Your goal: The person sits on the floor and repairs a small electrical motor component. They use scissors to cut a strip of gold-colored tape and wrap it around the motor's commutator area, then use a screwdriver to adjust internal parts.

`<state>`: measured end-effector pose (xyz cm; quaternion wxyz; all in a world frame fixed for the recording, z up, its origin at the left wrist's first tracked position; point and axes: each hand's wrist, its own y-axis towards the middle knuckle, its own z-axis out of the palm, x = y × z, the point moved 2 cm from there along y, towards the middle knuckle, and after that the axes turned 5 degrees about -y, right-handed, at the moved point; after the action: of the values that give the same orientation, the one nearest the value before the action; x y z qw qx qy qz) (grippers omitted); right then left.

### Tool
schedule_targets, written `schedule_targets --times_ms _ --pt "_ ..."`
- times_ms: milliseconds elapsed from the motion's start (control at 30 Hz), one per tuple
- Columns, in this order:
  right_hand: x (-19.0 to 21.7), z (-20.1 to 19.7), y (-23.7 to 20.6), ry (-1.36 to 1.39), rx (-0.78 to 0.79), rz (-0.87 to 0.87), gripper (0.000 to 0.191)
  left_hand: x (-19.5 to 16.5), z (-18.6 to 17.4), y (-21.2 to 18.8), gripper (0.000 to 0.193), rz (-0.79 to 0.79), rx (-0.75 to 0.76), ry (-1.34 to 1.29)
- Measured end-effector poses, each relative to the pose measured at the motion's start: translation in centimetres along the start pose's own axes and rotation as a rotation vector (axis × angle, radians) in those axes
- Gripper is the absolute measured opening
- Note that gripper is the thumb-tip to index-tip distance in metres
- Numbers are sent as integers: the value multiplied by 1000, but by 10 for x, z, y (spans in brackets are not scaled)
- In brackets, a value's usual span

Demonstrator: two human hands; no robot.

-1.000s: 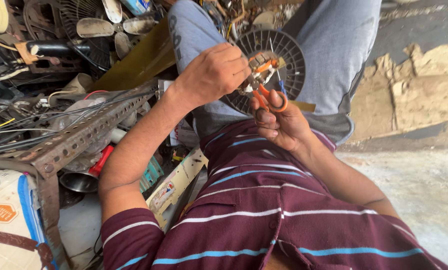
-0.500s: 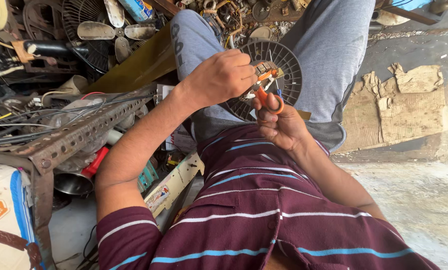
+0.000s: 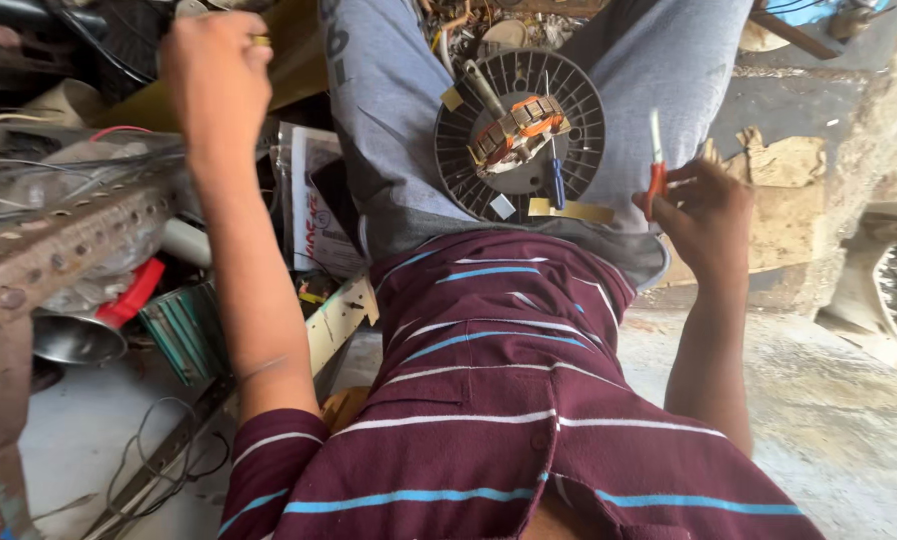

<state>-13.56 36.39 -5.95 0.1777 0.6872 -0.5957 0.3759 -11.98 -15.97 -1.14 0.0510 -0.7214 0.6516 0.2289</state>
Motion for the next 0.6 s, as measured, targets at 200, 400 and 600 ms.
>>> schedule_targets --times_ms 200,400,600 --pt "-7 16 3 -290 -70 -89 30 32 7 -10 30 41 -273 112" --pt "-16 25 4 -226 -57 13 39 28 26 -22 22 -266 -310 -54" --pt "-14 26 2 -220 -29 -15 40 -11 43 -39 12 -105 -120 -508"
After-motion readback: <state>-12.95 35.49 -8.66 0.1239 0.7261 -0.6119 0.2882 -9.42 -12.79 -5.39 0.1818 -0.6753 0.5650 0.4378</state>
